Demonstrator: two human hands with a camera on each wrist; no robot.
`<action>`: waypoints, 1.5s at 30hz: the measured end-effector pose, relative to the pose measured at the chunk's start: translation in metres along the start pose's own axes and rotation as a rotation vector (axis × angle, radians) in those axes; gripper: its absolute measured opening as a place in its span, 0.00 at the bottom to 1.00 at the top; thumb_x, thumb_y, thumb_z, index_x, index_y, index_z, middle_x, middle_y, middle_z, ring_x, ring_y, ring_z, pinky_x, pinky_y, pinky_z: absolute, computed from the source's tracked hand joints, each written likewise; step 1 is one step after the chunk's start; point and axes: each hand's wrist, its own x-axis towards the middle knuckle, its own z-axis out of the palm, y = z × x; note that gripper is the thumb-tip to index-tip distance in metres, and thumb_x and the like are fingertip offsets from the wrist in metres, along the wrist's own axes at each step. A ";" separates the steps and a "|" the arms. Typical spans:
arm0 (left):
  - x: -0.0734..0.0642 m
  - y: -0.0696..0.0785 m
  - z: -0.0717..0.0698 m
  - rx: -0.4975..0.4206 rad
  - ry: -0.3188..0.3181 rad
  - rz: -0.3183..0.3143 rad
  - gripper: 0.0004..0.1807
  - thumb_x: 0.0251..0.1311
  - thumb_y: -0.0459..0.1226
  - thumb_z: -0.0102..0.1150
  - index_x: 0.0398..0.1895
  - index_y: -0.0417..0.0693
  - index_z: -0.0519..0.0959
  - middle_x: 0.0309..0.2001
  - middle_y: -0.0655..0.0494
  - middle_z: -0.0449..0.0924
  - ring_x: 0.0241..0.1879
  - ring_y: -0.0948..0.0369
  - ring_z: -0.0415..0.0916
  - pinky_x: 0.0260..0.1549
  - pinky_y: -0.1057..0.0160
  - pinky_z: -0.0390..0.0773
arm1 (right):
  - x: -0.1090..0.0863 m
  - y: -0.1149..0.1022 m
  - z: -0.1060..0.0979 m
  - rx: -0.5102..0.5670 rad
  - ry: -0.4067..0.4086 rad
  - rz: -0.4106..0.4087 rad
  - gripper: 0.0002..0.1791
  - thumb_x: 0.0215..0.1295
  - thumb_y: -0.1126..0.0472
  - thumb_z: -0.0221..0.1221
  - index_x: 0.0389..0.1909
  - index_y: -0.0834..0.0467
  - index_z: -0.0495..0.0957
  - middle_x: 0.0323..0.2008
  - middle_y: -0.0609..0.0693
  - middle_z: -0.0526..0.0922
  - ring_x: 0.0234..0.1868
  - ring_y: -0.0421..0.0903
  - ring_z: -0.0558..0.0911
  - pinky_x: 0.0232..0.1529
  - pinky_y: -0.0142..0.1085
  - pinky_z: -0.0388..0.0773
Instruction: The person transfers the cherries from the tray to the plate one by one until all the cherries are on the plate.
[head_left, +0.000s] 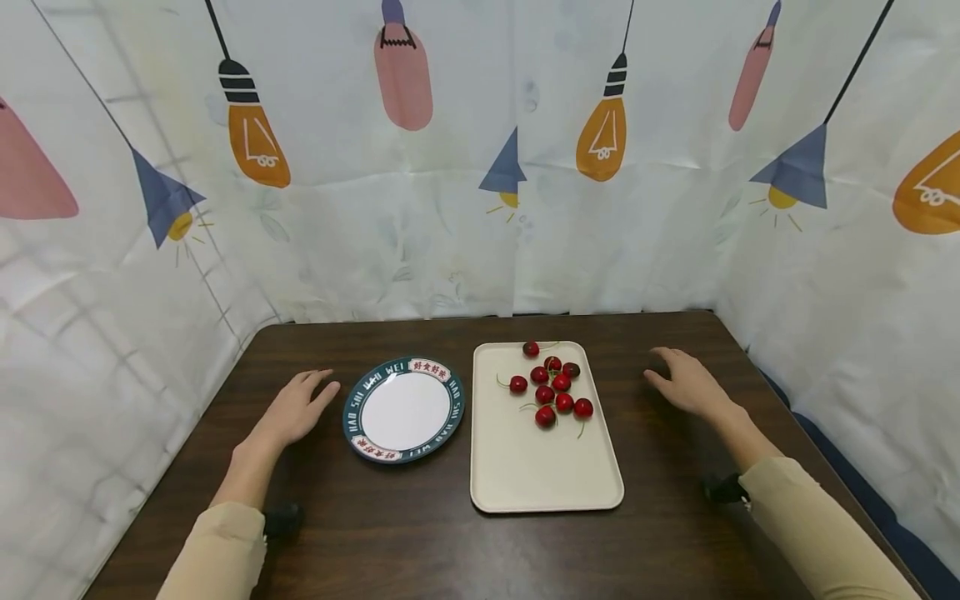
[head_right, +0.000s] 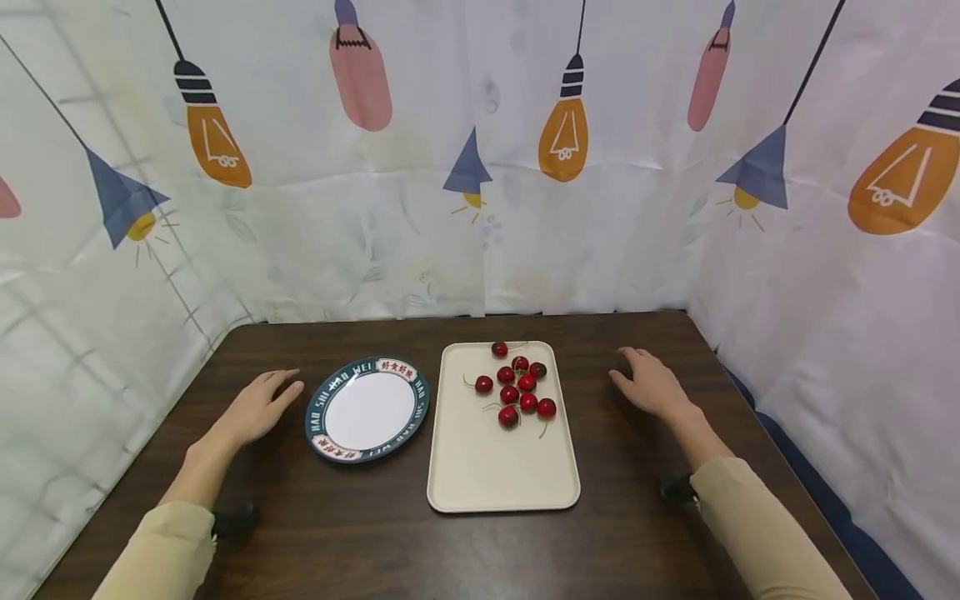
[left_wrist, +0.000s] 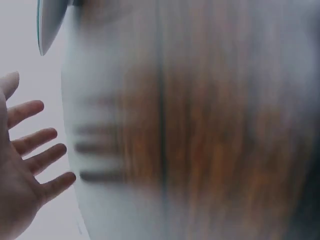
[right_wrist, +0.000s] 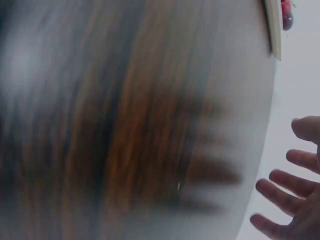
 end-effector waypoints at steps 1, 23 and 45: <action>0.000 0.001 0.000 -0.029 0.009 -0.008 0.36 0.81 0.52 0.41 0.74 0.29 0.61 0.71 0.23 0.56 0.70 0.28 0.53 0.66 0.27 0.55 | 0.000 -0.001 0.001 0.037 0.012 -0.001 0.31 0.78 0.53 0.55 0.70 0.71 0.66 0.65 0.75 0.69 0.63 0.73 0.70 0.58 0.68 0.71; 0.004 0.011 0.001 -0.721 -0.129 -0.199 0.36 0.81 0.50 0.43 0.80 0.36 0.53 0.73 0.29 0.60 0.69 0.37 0.66 0.59 0.50 0.79 | 0.005 -0.025 0.007 0.856 -0.197 0.119 0.32 0.77 0.52 0.59 0.71 0.69 0.65 0.63 0.68 0.77 0.53 0.54 0.84 0.51 0.42 0.84; 0.006 0.007 0.008 -0.793 -0.300 -0.227 0.30 0.78 0.35 0.49 0.77 0.32 0.57 0.66 0.32 0.69 0.51 0.55 0.77 0.51 0.55 0.84 | 0.005 -0.063 0.029 0.742 -0.360 0.003 0.24 0.70 0.61 0.66 0.64 0.65 0.76 0.58 0.62 0.79 0.31 0.52 0.76 0.29 0.39 0.80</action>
